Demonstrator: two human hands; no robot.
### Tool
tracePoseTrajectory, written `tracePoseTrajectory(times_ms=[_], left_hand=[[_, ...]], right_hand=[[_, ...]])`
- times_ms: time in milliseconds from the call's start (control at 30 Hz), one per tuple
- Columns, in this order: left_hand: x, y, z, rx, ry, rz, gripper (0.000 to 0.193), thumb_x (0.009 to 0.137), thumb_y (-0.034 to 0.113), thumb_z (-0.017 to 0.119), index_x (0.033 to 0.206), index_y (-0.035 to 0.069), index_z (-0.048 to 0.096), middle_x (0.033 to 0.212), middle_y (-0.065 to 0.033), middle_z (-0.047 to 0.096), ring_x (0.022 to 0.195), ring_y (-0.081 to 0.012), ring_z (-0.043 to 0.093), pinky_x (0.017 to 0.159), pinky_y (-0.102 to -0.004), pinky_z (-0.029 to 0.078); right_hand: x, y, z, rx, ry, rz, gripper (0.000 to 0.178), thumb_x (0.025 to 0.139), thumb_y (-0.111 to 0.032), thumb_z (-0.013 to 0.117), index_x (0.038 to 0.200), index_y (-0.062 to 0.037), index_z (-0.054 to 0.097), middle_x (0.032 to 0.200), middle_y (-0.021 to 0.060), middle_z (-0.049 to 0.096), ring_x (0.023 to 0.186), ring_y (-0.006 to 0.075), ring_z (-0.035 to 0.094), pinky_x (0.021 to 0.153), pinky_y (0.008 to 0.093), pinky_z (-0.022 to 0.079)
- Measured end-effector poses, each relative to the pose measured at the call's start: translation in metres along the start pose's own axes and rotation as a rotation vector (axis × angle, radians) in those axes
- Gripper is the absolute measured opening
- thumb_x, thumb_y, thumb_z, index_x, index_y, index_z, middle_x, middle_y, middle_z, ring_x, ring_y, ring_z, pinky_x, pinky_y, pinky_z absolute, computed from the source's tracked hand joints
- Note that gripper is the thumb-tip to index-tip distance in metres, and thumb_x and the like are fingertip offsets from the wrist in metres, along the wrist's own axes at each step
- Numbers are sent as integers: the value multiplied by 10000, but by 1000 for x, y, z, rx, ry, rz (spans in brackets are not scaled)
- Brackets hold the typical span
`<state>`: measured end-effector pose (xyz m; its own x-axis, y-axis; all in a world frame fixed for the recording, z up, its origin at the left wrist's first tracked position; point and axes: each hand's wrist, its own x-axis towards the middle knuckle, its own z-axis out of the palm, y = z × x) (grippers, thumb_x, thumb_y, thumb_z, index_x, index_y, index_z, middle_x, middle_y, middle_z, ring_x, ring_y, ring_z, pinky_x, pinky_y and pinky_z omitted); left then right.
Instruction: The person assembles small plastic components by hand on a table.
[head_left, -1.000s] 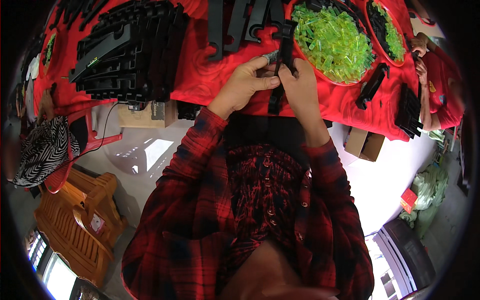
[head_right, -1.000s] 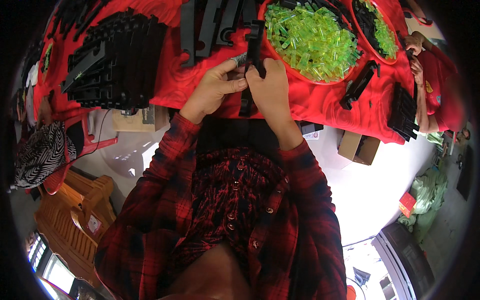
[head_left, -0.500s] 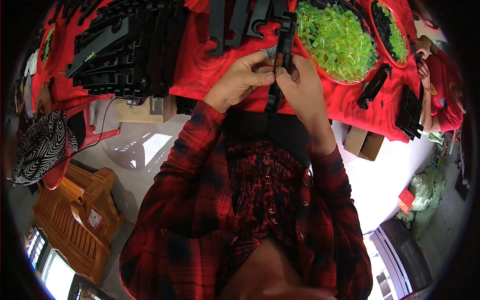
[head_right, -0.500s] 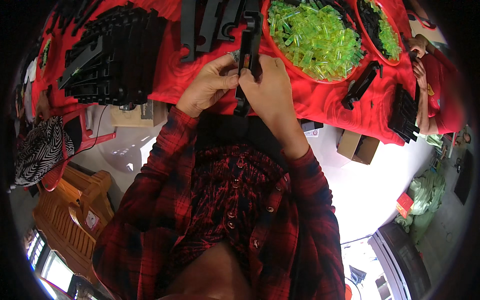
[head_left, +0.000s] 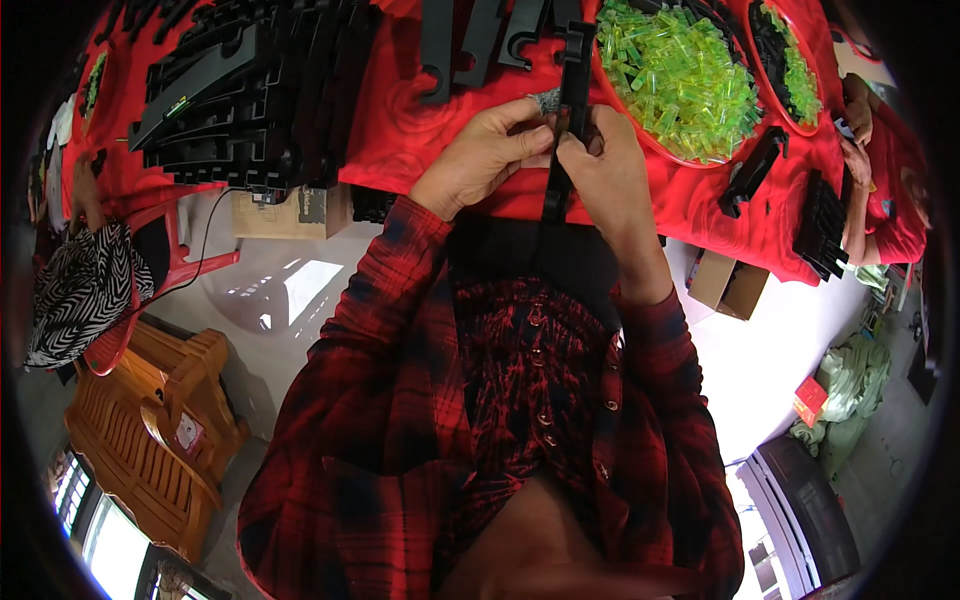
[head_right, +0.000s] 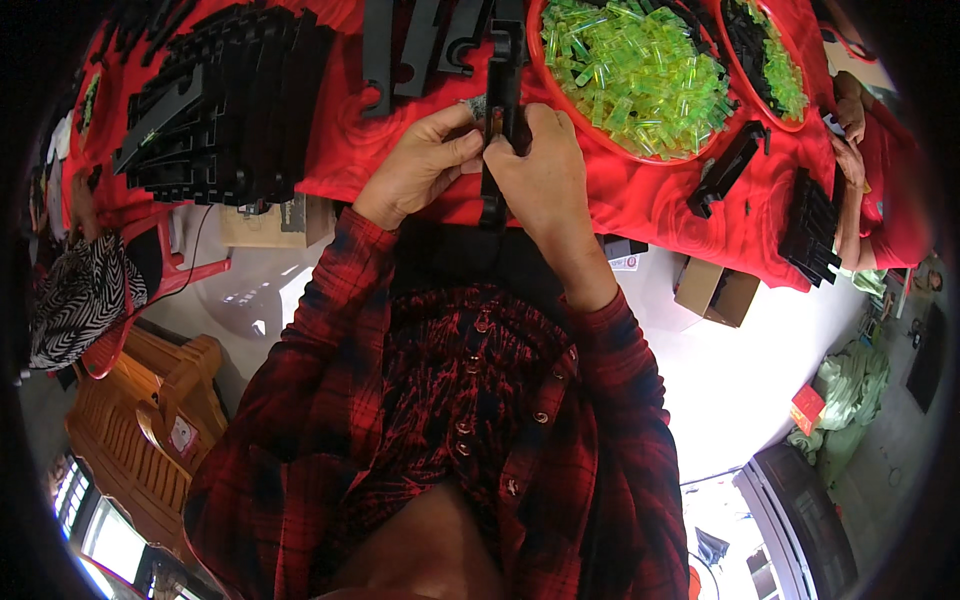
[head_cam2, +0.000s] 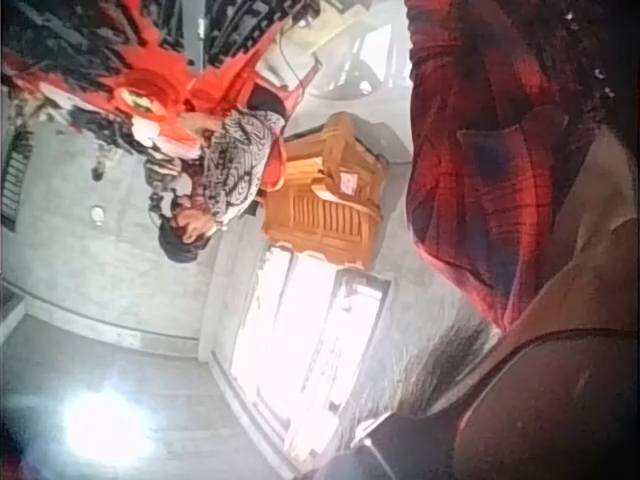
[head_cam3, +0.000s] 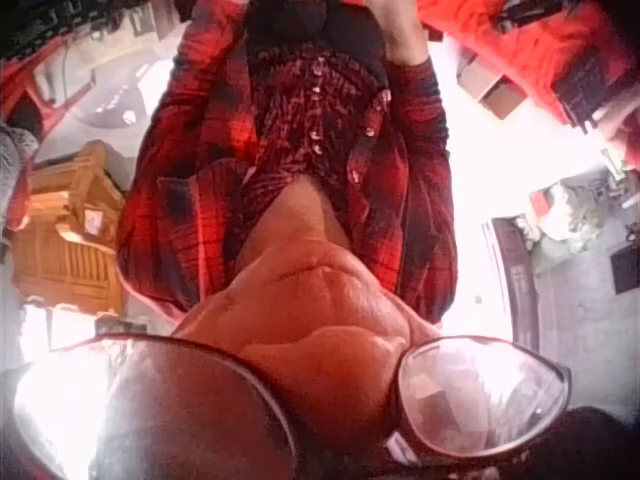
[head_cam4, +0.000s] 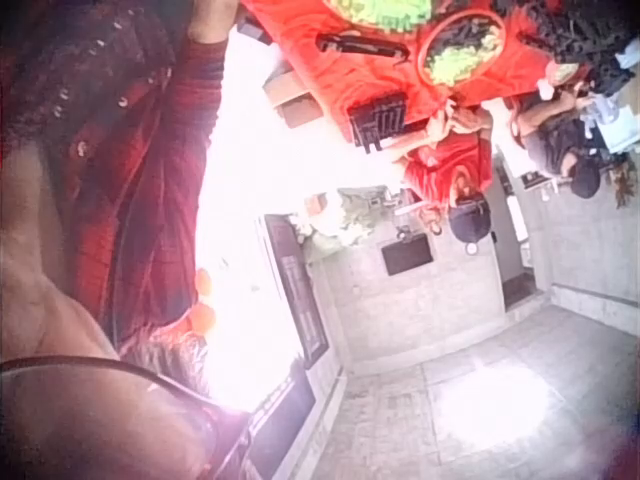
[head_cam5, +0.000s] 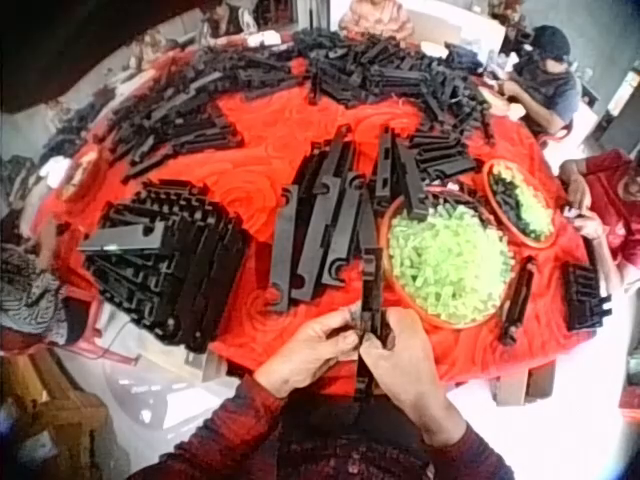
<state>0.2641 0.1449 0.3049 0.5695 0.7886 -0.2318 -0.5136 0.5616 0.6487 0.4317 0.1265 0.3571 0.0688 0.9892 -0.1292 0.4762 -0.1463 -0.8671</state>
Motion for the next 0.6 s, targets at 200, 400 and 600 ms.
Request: tracePoseTrajectory(times_ms=[200,400,600], left_hand=[[2,1,9,18,35,1,408,977,138,653,1353,14,555,1161,-25,639,1037,-103,618,910,-274,541],[1,1,4,65,24,-15,428,987,142,640,1384,14,542,1187,-12,632,994,-70,590,862,-227,511],[4,-1,7,139,67,-12,300,1001,129,617,1274,7,604,1016,39,601,842,-29,523,726,-199,471]], right_hand=[[2,4,-11,-147,-131,-31,240,829,-149,661,950,29,557,935,224,588,889,426,578,774,487,471],[-2,-2,-9,-160,-120,-41,249,835,-165,667,945,27,553,925,220,589,893,424,582,768,488,469],[-4,-2,2,-99,-11,28,260,825,-194,688,928,24,592,914,211,612,872,401,605,747,475,482]])
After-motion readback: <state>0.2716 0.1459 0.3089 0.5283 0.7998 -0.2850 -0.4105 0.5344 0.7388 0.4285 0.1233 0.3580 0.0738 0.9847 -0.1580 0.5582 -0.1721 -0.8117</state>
